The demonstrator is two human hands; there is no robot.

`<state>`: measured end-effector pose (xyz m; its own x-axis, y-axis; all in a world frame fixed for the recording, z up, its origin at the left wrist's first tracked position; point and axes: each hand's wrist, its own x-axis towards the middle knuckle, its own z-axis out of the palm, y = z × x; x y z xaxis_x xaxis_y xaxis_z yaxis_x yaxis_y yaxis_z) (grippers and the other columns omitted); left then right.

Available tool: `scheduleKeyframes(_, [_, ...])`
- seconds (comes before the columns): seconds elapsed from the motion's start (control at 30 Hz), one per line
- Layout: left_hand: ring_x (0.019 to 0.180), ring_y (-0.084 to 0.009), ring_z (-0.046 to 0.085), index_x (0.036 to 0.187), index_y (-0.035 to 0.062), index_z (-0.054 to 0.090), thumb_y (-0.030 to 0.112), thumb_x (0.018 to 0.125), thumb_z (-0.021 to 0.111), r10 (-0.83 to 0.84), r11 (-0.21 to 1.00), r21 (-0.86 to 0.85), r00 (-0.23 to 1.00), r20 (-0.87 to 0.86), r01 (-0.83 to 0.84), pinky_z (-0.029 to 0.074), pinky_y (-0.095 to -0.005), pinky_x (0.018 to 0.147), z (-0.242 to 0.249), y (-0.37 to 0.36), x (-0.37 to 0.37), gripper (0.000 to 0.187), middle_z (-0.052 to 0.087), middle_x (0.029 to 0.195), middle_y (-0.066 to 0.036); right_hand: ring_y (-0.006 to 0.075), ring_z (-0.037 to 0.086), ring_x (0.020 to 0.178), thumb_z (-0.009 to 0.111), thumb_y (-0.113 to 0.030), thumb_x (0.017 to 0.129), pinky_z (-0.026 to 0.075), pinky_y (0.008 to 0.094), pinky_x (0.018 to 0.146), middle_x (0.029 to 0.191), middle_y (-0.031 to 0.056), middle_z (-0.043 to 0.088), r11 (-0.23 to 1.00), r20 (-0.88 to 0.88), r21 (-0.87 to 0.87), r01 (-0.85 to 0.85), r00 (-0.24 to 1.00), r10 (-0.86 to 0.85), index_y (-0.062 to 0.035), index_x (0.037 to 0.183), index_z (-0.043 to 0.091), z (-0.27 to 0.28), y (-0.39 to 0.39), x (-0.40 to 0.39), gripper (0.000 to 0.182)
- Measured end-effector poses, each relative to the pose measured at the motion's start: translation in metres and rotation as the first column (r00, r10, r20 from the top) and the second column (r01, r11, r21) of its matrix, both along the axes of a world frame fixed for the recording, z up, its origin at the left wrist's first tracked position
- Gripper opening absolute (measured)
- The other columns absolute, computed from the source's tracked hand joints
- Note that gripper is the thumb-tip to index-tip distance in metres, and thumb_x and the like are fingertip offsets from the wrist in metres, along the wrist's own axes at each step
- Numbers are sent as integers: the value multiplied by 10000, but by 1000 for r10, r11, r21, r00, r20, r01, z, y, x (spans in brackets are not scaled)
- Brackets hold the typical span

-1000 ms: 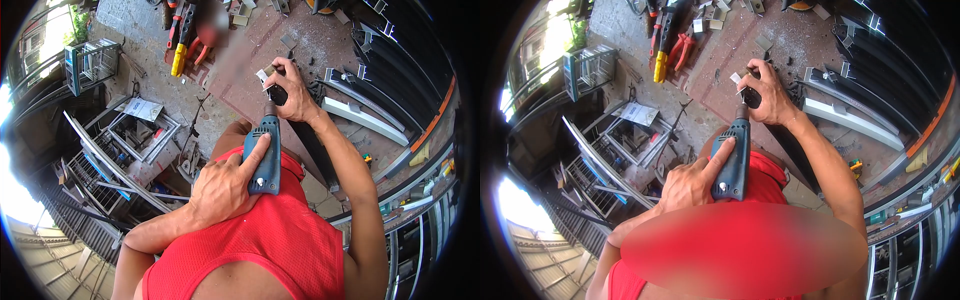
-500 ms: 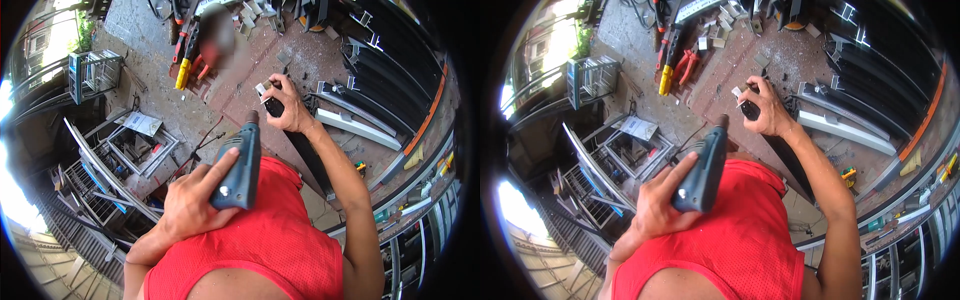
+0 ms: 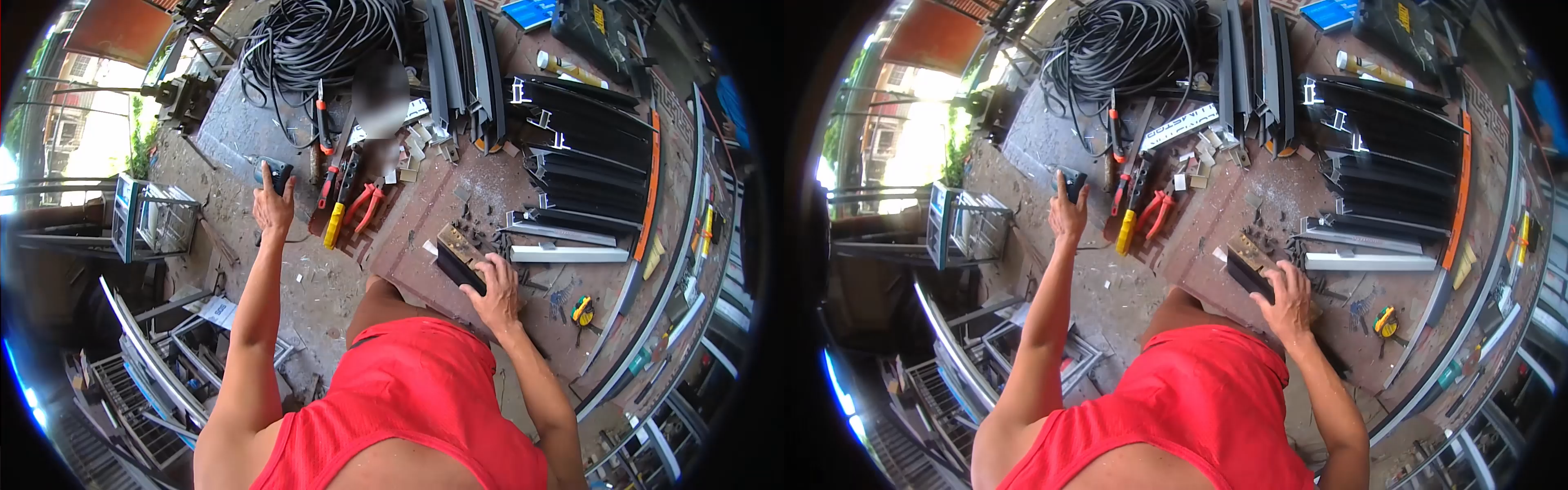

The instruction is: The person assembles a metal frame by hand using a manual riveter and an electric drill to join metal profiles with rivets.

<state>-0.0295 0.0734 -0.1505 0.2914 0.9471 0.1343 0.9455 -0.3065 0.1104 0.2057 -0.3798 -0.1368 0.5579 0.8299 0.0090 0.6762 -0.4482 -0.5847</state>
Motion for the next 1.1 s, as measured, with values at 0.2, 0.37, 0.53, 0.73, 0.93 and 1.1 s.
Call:
scheduleKeyframes(0.2, [960,-441,629,1608,283,358,558,915,693,-106,993,57,994,37,104,493,-511,837,-54,39,10,817,624,1046,-272,339,556,1217,788,-192,839,419,507,1012,1291,98,599,974,287,-17,224,935,-210,-127,1093,700,3,-2,-61,277])
scheduleKeyframes(0.37, [1078,-413,599,1504,157,480,456,917,730,-219,930,327,968,125,168,475,-481,922,-51,10,28,704,633,1094,-227,307,664,1008,692,-53,891,495,429,895,1084,63,695,933,186,131,334,917,-354,-91,1098,714,-18,9,-80,211])
scheduleKeyframes(0.53, [1103,-427,588,1320,59,576,399,894,774,-340,882,-186,857,387,433,484,-501,925,-3,-59,54,580,603,1149,-223,335,697,955,658,-15,880,544,430,848,1006,121,741,967,-41,136,215,977,-211,-60,990,744,-10,27,-73,147])
scheduleKeyframes(0.73, [1130,-454,574,1299,30,550,439,822,829,-410,851,-180,839,358,493,487,-519,927,-4,-68,57,687,574,1204,-241,335,716,963,665,-25,908,565,414,859,1013,127,748,800,10,290,526,834,-552,-32,986,721,-25,46,-85,97])
scheduleKeyframes(0.93, [1033,-435,629,1120,-4,586,273,824,802,-583,773,-172,791,188,611,515,-529,842,-3,-66,58,459,617,1133,-213,348,725,933,692,-16,902,569,399,816,993,140,750,716,-9,332,614,761,-649,-32,989,720,-7,45,-102,92])
scheduleKeyframes(1.1, [948,-432,666,1106,-21,579,178,880,709,-509,786,-246,819,265,568,535,-524,800,-12,-55,68,328,658,1032,-231,324,743,884,707,-44,917,578,380,807,957,153,752,610,-130,338,716,678,-724,-23,998,723,-8,43,-96,85])
